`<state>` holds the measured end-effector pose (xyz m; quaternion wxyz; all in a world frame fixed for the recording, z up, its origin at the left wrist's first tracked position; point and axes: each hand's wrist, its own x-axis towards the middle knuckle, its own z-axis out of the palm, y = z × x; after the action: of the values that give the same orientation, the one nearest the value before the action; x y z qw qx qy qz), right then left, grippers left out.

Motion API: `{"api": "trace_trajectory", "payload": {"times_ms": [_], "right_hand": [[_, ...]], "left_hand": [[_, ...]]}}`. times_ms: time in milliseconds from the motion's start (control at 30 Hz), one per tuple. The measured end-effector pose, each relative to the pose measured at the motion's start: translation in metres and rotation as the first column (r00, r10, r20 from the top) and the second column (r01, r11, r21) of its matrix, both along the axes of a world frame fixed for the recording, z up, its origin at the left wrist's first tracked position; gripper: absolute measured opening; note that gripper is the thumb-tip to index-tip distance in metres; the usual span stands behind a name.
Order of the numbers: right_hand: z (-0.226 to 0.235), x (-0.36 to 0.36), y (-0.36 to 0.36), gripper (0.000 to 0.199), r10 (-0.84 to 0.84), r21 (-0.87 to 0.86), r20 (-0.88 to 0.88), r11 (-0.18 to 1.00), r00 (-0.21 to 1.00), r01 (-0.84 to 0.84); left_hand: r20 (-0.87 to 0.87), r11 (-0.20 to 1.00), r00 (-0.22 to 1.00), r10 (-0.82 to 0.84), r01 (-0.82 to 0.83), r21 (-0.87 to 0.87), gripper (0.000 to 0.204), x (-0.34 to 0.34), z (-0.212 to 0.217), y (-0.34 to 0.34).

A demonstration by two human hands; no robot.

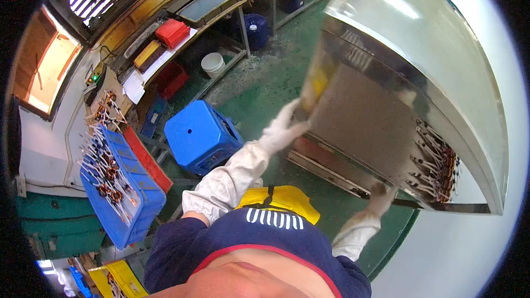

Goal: Soldering electrical motor components by dipping them into flux and a solder pot.

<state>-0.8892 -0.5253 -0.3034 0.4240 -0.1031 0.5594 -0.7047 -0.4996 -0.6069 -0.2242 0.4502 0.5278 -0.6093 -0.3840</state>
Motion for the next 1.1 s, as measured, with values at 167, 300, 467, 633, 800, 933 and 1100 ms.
{"api": "trace_trajectory", "payload": {"times_ms": [167, 300, 467, 633, 800, 933, 1100], "right_hand": [[-0.009, 0.092, -0.056, 0.068, -0.145, 0.188, -0.078, 0.970, 0.986, 0.158], [-0.019, 0.098, -0.064, 0.074, -0.291, 0.256, -0.258, 0.899, 0.921, 0.356], [-0.037, 0.080, -0.062, 0.081, -0.428, 0.201, -0.344, 0.836, 0.836, 0.510], [-0.059, 0.051, -0.057, 0.070, -0.482, 0.220, -0.229, 0.821, 0.846, 0.527], [-0.080, 0.025, -0.061, 0.048, -0.604, 0.247, -0.433, 0.634, 0.669, 0.733], [-0.095, 0.023, -0.055, 0.049, -0.700, 0.229, -0.419, 0.535, 0.579, 0.813], [-0.118, 0.074, -0.025, 0.051, -0.849, 0.262, -0.320, 0.347, 0.420, 0.900]], "left_hand": [[-0.046, 0.957, 0.957, -0.287, 0.288, 0.030, 0.059, -0.006, 0.021, -0.004], [-0.040, 0.917, 0.916, -0.398, 0.397, -0.032, 0.052, -0.014, 0.008, -0.006], [-0.055, 0.867, 0.865, -0.499, 0.498, -0.033, 0.056, -0.032, -0.022, -0.014], [-0.028, 0.708, 0.711, -0.703, 0.703, 0.069, 0.062, -0.028, -0.018, -0.039], [-0.435, 0.346, 0.475, -0.765, 0.873, 0.344, 0.049, -0.029, -0.012, -0.104], [-0.389, 0.359, 0.459, -0.799, 0.882, 0.304, 0.044, -0.021, -0.029, -0.177], [-0.373, 0.397, 0.538, -0.756, 0.829, 0.393, 0.046, 0.011, -0.052, -0.287]]}}
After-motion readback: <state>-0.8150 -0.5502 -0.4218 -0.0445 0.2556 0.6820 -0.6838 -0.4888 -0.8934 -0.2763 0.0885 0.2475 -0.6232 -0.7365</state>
